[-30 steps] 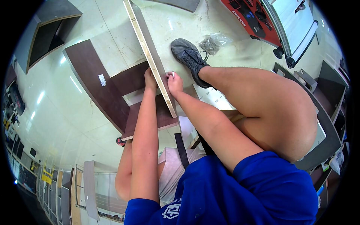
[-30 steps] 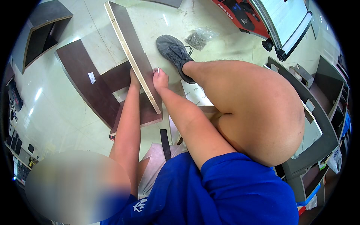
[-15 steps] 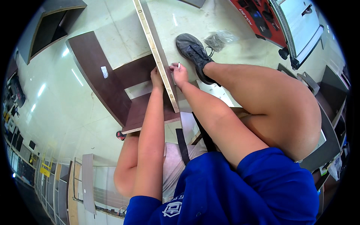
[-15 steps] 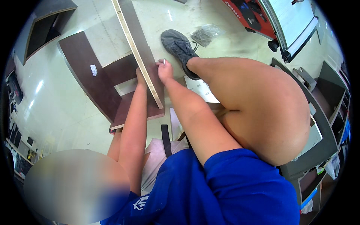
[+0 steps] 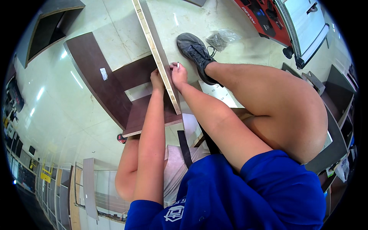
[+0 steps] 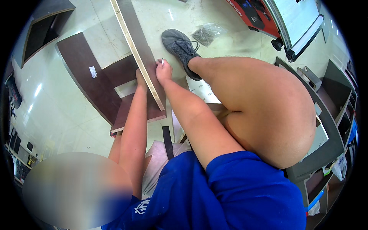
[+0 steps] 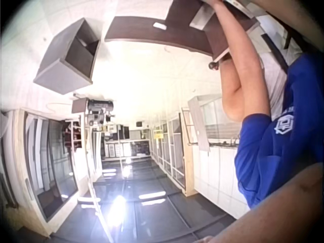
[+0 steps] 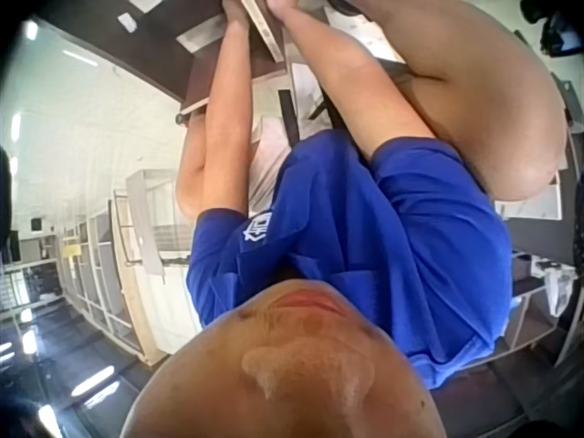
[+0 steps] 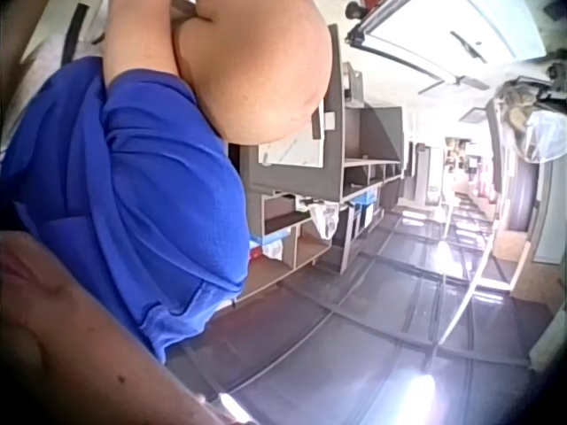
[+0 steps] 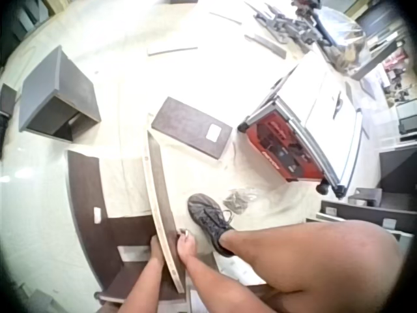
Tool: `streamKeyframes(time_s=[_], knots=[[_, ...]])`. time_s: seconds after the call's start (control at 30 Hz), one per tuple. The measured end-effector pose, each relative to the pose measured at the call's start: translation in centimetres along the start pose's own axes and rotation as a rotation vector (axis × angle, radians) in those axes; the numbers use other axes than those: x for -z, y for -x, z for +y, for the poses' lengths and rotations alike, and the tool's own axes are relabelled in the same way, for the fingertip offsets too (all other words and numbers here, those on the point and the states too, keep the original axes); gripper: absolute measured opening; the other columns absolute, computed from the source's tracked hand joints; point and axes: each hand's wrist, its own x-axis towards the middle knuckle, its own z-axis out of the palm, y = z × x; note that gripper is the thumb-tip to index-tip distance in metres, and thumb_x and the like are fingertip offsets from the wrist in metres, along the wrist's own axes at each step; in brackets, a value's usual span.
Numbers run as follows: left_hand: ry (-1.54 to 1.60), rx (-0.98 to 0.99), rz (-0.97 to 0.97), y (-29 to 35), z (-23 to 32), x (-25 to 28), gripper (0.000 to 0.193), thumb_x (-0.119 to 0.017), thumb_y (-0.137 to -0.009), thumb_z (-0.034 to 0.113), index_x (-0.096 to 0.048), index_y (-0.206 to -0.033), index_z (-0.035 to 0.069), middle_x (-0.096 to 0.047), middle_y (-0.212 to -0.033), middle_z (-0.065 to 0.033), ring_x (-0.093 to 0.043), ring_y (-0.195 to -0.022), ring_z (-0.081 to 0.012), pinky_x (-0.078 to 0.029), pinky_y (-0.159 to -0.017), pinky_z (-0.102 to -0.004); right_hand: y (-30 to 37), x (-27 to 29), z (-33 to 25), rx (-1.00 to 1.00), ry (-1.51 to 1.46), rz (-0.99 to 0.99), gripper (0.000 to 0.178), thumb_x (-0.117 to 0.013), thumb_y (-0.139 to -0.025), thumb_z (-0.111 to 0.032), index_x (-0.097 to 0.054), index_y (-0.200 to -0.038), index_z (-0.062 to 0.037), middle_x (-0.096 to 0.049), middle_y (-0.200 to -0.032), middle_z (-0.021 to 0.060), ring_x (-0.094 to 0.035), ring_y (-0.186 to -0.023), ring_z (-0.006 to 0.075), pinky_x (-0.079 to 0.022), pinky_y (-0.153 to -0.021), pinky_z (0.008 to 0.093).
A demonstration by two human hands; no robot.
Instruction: The person sits on the floor and uses a table saw to cut a brown wooden panel. They then assemble the cut pieces into a small cabinet structure by fitting panels together and inserting a shelf.
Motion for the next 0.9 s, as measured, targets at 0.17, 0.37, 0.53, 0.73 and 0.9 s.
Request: streamKeyframes(time_s=[0.17,0.37,0.53,0.73,0.9], knots=[[0.059,-0.035,-0.031,-0.1,-0.6,0.0,0.02,-0.057,-0.092,0.008,-0.07,-0.097,-0.008,-0.071,-0.081,-0.01,-0.063,-0.07,-0.0121,-0.052,-0.063,-0.0299,0.4,0.2,-0.8,0.005,0.024,-0.021,0.028,-0.049,-0.091,-0.012,-0.067,-0.11,-0.0002,-0.073,-0.101,0.0161,-0.069,-0.099,0.0306,-0.052,-0.091,0.0383],[0.023,-0.003,-0.001,0.3,0.3,-0.4,0.021,-0.056,-0.092,0.007,-0.069,-0.098,-0.008,-0.071,-0.084,-0.0103,-0.064,-0.07,-0.0128,-0.053,-0.064,-0.03,1.1,0.9,-2.7,0.062,0.12,-0.021,0.028,-0.049,-0.09,-0.012,-0.067,-0.108,-0.0011,-0.072,-0.099,0.0175,-0.069,-0.096,0.033,-0.052,-0.088,0.0403],[0.013,-0.045,-0.031,-0.8,-1.4,0.4,0.023,-0.058,-0.091,0.007,-0.07,-0.104,-0.007,-0.073,-0.088,-0.0122,-0.065,-0.076,-0.0139,-0.053,-0.068,-0.0298,0.8,1.0,-2.7,0.146,0.219,-0.055,0.027,-0.05,-0.092,-0.013,-0.068,-0.109,-0.0017,-0.072,-0.097,0.0175,-0.071,-0.09,0.0278,-0.054,-0.083,0.0363],[0.015,0.009,-0.021,-1.2,-2.1,0.7,0.022,-0.058,-0.091,0.007,-0.071,-0.102,-0.006,-0.073,-0.087,-0.011,-0.065,-0.076,-0.014,-0.053,-0.069,-0.0307,0.7,1.3,-3.1,0.157,0.226,-0.072,0.027,-0.051,-0.091,-0.014,-0.07,-0.107,-0.0039,-0.072,-0.095,0.0181,-0.071,-0.089,0.03,-0.054,-0.083,0.0391],[-0.038,-0.06,-0.025,-1.8,-3.8,0.8,0.022,-0.058,-0.091,0.008,-0.07,-0.101,-0.007,-0.072,-0.085,-0.0102,-0.065,-0.075,-0.0133,-0.053,-0.067,-0.0303,0.9,1.7,-4.2,0.089,0.279,-0.135,0.028,-0.051,-0.09,-0.015,-0.07,-0.107,-0.0042,-0.071,-0.095,0.0202,-0.07,-0.09,0.032,-0.053,-0.084,0.039]])
